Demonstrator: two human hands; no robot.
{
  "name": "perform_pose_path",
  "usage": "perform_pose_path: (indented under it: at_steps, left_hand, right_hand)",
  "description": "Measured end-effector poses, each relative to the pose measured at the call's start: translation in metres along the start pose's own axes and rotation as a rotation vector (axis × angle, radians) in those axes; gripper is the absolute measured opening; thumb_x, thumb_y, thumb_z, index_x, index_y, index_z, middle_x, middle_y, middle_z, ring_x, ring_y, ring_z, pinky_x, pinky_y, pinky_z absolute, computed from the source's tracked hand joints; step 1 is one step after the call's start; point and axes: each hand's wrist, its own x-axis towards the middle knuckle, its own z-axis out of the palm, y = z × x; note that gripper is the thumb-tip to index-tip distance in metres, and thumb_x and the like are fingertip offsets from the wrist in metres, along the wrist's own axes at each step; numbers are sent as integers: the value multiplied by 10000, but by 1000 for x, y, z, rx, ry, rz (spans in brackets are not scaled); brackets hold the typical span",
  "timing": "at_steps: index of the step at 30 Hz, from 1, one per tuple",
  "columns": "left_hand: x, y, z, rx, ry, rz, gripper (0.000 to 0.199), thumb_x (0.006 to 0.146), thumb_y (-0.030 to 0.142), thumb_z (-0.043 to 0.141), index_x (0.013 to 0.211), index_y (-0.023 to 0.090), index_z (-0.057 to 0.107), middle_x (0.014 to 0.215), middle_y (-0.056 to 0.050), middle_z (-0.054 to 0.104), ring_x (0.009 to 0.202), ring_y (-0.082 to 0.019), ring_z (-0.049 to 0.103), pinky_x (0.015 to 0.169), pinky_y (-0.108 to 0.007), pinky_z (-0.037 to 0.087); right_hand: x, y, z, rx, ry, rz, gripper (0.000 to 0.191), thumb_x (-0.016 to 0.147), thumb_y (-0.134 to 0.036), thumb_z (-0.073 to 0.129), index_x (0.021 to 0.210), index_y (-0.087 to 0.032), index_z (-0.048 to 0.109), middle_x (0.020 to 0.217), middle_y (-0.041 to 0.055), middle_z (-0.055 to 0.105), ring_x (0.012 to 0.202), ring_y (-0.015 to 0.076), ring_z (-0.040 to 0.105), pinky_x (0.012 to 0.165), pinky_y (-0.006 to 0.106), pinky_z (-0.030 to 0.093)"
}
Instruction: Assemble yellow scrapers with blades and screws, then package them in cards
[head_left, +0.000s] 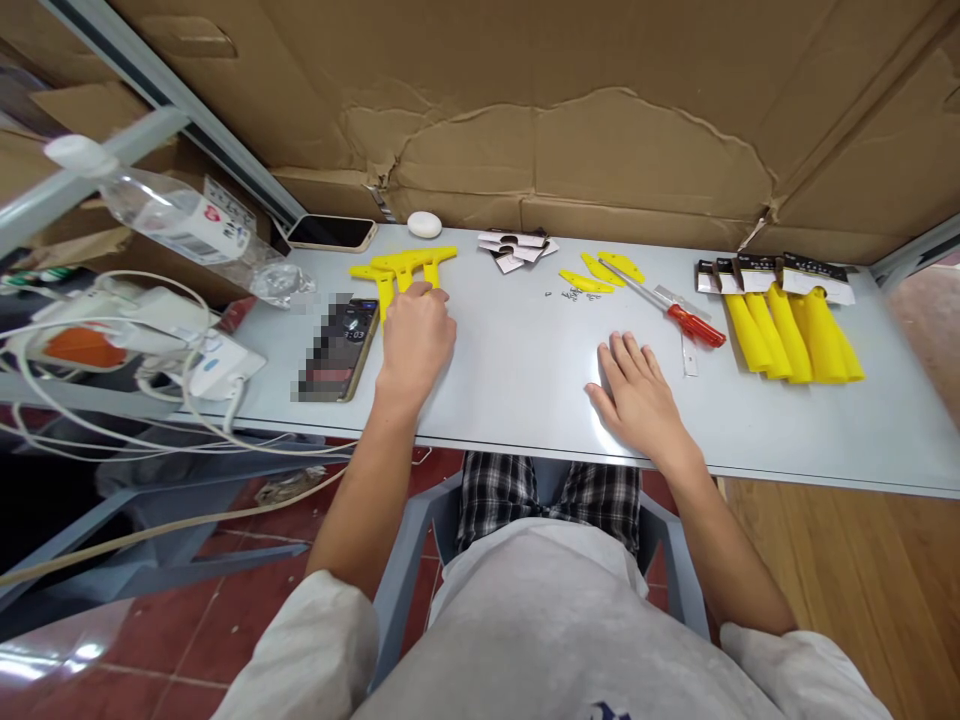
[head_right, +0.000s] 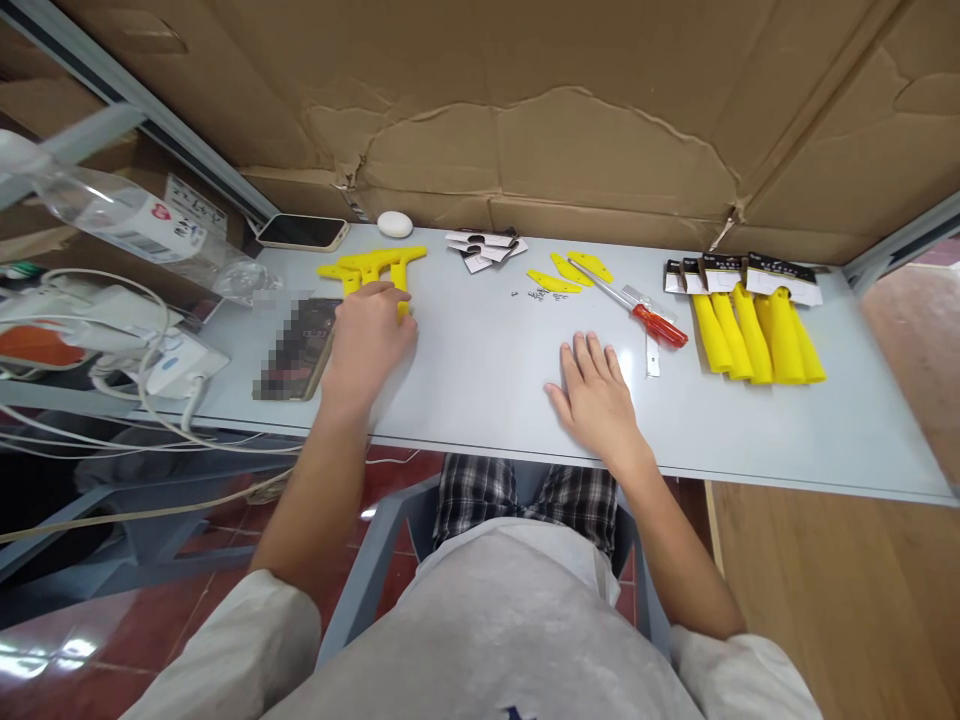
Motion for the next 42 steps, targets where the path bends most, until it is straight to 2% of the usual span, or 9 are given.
perform_pose_path:
  at_steps: [4, 9, 14, 19, 23, 29, 33, 38, 42]
  left_hand:
    - [-8, 10, 10, -56, -7, 38, 477, 1013, 187, 459, 1344, 79, 784, 1498, -251, 708, 1420, -413, 622, 1280, -595, 480]
    - [-26, 21, 19, -107, 37, 78, 396, 1012, 206, 539, 1266, 94, 821, 1527, -237, 703, 1421, -416, 621, 1310, -573, 455]
    - [-70, 28, 17, -190, 128, 176, 349, 1057, 258, 583, 1252, 119, 837, 1500, -219, 729, 1370, -413, 655, 1250, -592, 515]
    - [-117, 46, 11, -280, 187, 311, 254, 1067, 223, 647, 1208, 137, 840, 1426, -200, 775, 1260, -370, 696, 1147, -561, 608]
    - [-135, 65, 9, -378, 188, 416, 197, 1067, 188, 687, 1207, 160, 822, 1398, -178, 789, 1219, -342, 693, 1069, -536, 658]
    - [-128, 88, 23, -512, 186, 511, 190, 1071, 182, 700, 1228, 205, 803, 1437, -153, 780, 1227, -327, 683, 1063, -554, 671]
    - [-122, 93, 25, -572, 154, 547, 251, 1083, 265, 725, 1325, 222, 773, 1449, -149, 768, 1265, -317, 705, 1102, -530, 660]
    - [-106, 77, 21, -516, 70, 516, 518, 1152, 399, 601, 1613, 161, 601, 1593, -215, 677, 1478, -350, 642, 1277, -558, 543]
    - [-83, 54, 22, -292, -74, 415, 677, 1173, 470, 477, 1723, 76, 480, 1807, -282, 443, 1705, -457, 397, 1375, -656, 378]
  right_hand:
    - [0, 1, 1, -10, 7, -8, 737, 1177, -535, 369, 1780, -118, 441, 1874, 194, 337, 1783, 400, 265, 1449, 679, 241]
    - [0, 1, 1, -41, -14, -10, 742, 1188, -512, 373, 1764, -48, 441, 1869, 229, 327, 1786, 404, 251, 1455, 653, 230]
    - [0, -2, 0, -27, -13, -8, 733, 1187, -498, 392, 1761, -45, 449, 1870, 235, 309, 1787, 407, 244, 1454, 659, 230]
    - [0, -4, -2, -8, -27, 2, 734, 1183, -489, 424, 1760, -35, 452, 1871, 237, 308, 1790, 413, 234, 1459, 659, 207]
    - [0, -6, -4, -7, -35, 8, 735, 1184, -486, 434, 1757, -27, 454, 1872, 234, 312, 1789, 417, 231, 1463, 642, 197]
    - [0, -5, -3, 9, -24, 8, 742, 1183, -498, 434, 1755, -24, 454, 1865, 248, 321, 1790, 410, 235, 1458, 650, 204]
    - [-1, -6, -4, 16, -14, 4, 741, 1182, -495, 435, 1757, -28, 452, 1866, 242, 318, 1789, 409, 238, 1456, 653, 210]
    - [1, -8, -6, 0, -45, 22, 754, 1181, -492, 438, 1760, -9, 440, 1871, 241, 299, 1790, 416, 228, 1465, 641, 193]
    - [0, -9, -7, 0, -50, 31, 753, 1179, -494, 435, 1761, -16, 442, 1872, 240, 294, 1791, 411, 228, 1465, 646, 188]
